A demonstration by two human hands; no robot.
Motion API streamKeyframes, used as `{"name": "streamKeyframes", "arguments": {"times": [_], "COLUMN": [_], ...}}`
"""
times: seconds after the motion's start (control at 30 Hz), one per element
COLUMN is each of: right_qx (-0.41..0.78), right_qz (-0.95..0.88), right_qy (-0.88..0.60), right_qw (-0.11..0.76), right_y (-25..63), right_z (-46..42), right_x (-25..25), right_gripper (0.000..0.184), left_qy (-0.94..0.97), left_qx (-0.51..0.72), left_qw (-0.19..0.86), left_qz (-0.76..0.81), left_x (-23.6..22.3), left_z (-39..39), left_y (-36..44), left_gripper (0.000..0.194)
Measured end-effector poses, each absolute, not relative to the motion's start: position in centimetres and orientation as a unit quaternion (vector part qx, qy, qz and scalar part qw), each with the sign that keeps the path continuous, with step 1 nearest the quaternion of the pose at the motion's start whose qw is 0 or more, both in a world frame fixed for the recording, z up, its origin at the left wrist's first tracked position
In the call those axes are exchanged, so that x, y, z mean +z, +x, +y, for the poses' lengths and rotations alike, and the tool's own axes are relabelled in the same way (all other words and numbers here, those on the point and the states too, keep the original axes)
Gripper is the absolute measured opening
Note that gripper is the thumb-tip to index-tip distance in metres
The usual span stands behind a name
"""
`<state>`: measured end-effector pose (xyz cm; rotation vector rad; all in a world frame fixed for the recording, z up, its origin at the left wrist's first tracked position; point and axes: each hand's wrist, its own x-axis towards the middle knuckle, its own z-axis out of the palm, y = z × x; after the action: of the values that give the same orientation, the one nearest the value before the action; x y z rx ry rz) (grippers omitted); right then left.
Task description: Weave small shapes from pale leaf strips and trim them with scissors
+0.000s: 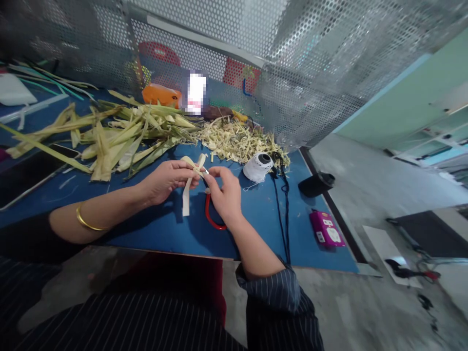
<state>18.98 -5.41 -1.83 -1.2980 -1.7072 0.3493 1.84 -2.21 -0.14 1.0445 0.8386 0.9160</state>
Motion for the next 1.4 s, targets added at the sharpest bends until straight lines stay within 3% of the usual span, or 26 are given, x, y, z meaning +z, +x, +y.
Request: {"name": "streamKeyframes", "arguments": {"times": [0.13, 0.4, 0.67, 0.83, 1.0, 1.13, 1.23, 1.3, 1.4], "right_qx": [0.264, 0.209, 0.413, 0.510, 0.427, 0.198, 0.055, 0.097, 0.273], "right_qz": [-0.697, -0.738, -0.543, -0.474, -0.509, -0.584, -0.623, -0.671, -0.673], "right_qy": [-0.512, -0.487, -0.513, -0.475, -0.503, -0.561, -0.548, -0.528, -0.509], "right_qw": [0.427, 0.418, 0.522, 0.539, 0.553, 0.552, 0.555, 0.511, 0.462], "right_y": [18.6, 18.6, 18.9, 18.6, 18.5, 19.0, 19.4, 19.3, 18.9], "right_z": [-5.3, -6.1, -4.8, -4.5, -4.3, -4.5, -4.9, -5.0, -4.9], "right_x": [-2.0, -1.6, -2.2, -2.7, -3.3, -2.7, -1.8, -1.5, -1.6], "right_gripper": [0.026, 0.025, 0.030, 0.023, 0.029, 0.018, 0.020, 0.016, 0.019], "left_qy": [0.515, 0.519, 0.531, 0.596, 0.617, 0.617, 0.630, 0.642, 0.652], "left_qx": [0.419, 0.428, 0.353, 0.333, 0.311, 0.321, 0.317, 0.302, 0.285], "left_qw": [0.634, 0.611, 0.661, 0.620, 0.615, 0.607, 0.594, 0.587, 0.581], "left_qz": [0.397, 0.417, 0.395, 0.387, 0.379, 0.384, 0.387, 0.391, 0.395], "left_x": [-0.4, -0.6, 0.1, -0.5, -1.2, -1.2, -0.9, -0.7, -0.7], "left_z": [-2.3, -1.7, -1.6, -2.3, -2.3, -2.2, -2.5, -2.7, -3.0], "left_y": [2.0, 2.0, 1.4, 1.9, 2.0, 1.9, 1.9, 1.9, 2.0], "left_gripper": [0.009, 0.018, 0.028, 0.030, 0.026, 0.029, 0.028, 0.027, 0.023]}}
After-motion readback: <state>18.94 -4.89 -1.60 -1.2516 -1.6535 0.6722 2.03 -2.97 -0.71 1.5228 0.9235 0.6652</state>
